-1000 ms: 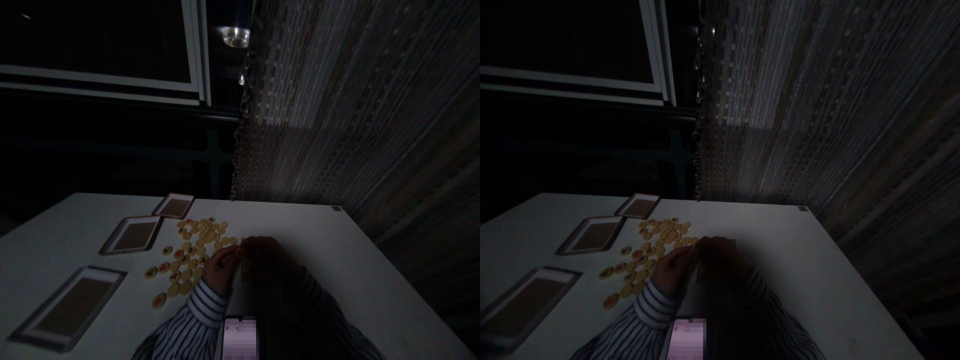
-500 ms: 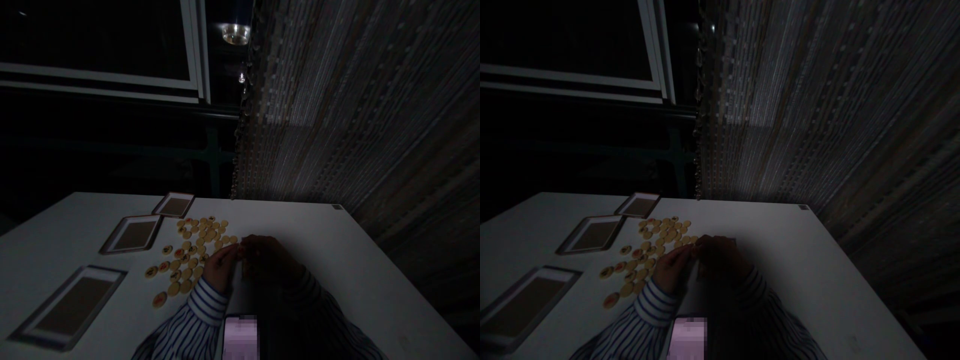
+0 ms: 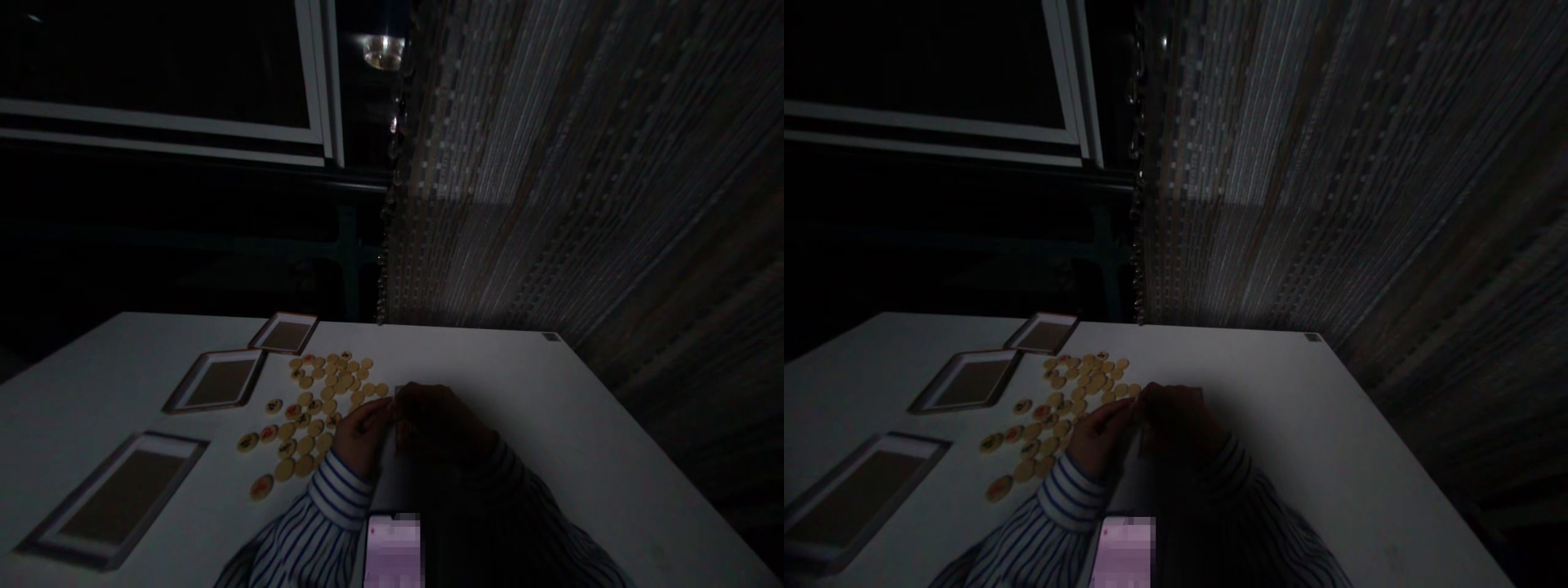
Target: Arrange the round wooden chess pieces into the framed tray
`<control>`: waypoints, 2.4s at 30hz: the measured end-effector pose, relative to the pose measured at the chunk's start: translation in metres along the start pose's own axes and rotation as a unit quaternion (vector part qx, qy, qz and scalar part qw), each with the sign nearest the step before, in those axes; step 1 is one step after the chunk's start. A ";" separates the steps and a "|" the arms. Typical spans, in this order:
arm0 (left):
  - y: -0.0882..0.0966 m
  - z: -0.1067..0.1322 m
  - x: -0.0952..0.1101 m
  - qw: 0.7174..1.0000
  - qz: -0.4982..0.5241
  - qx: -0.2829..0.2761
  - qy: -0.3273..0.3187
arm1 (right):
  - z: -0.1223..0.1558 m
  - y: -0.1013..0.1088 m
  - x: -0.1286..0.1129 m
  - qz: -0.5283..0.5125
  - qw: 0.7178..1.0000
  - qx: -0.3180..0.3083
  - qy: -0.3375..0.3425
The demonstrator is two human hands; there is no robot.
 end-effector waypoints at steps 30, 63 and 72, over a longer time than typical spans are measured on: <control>0.008 -0.004 -0.005 0.999 0.015 0.031 0.017 | -0.005 0.013 -0.010 0.020 0.998 0.046 0.038; -0.005 0.010 0.014 0.958 -0.213 0.024 -0.189 | 0.021 0.048 0.045 0.011 0.988 0.151 0.035; -0.037 0.023 0.016 0.857 -0.373 -0.083 -0.345 | 0.023 0.038 0.074 0.084 0.992 0.082 -0.047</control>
Point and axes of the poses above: each hand's wrist, its own z-axis away from the middle knuckle, its own y-axis out of the back of the hand, x = y × z, the point moved 9 cm from there along -z, towards the middle knuckle, and after that the axes turned 1 degree about -z, right-handed, at the moved point
